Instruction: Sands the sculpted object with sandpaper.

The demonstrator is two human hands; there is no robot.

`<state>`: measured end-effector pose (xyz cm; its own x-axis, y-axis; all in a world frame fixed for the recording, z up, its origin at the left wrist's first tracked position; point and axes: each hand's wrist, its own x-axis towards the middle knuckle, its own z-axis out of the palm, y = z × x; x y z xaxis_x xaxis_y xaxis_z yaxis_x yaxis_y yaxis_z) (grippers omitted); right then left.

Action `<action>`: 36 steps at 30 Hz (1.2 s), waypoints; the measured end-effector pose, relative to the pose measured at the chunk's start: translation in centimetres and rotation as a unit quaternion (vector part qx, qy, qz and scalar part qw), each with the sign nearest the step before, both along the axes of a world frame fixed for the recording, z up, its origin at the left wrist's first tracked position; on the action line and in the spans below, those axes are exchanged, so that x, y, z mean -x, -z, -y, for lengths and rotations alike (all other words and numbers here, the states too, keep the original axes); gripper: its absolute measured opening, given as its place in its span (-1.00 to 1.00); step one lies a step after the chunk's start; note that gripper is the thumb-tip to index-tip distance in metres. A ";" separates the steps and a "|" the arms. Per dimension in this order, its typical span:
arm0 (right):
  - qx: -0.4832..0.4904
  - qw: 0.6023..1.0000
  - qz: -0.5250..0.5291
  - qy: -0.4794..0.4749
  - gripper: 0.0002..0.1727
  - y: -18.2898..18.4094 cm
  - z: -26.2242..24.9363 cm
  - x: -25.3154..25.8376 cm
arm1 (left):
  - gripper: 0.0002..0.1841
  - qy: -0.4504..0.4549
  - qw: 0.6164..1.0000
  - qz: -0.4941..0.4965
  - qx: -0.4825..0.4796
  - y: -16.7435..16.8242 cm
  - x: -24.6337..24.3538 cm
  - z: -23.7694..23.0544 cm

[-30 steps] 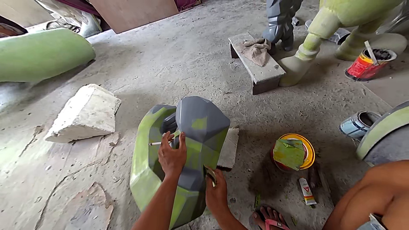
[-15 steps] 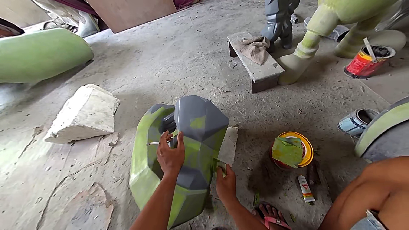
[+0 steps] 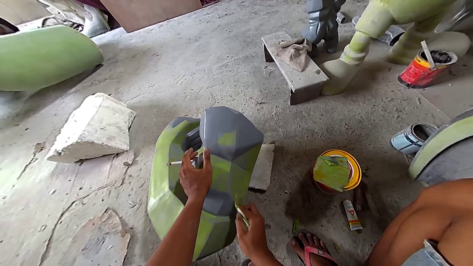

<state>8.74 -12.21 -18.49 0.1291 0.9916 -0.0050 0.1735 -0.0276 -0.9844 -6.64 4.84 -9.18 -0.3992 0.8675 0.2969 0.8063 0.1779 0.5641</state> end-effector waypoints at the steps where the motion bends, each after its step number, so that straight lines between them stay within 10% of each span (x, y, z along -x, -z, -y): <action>1: -0.005 1.000 -0.022 0.012 -0.69 0.2 0.0 -0.4 | -0.27 0.000 1.000 0.001 -0.002 0.1 0.1 0.0; 36: 0.066 0.997 0.031 0.025 -0.57 -1.8 -1.7 1.5 | -0.25 -0.004 1.000 -0.001 -0.001 0.0 -0.1 -0.1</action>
<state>7.22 -10.47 -16.66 0.1822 0.9752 -0.1259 0.2284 -0.1665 -0.9592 -6.57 4.92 -9.21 -0.4051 0.8639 0.2993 0.8064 0.1835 0.5621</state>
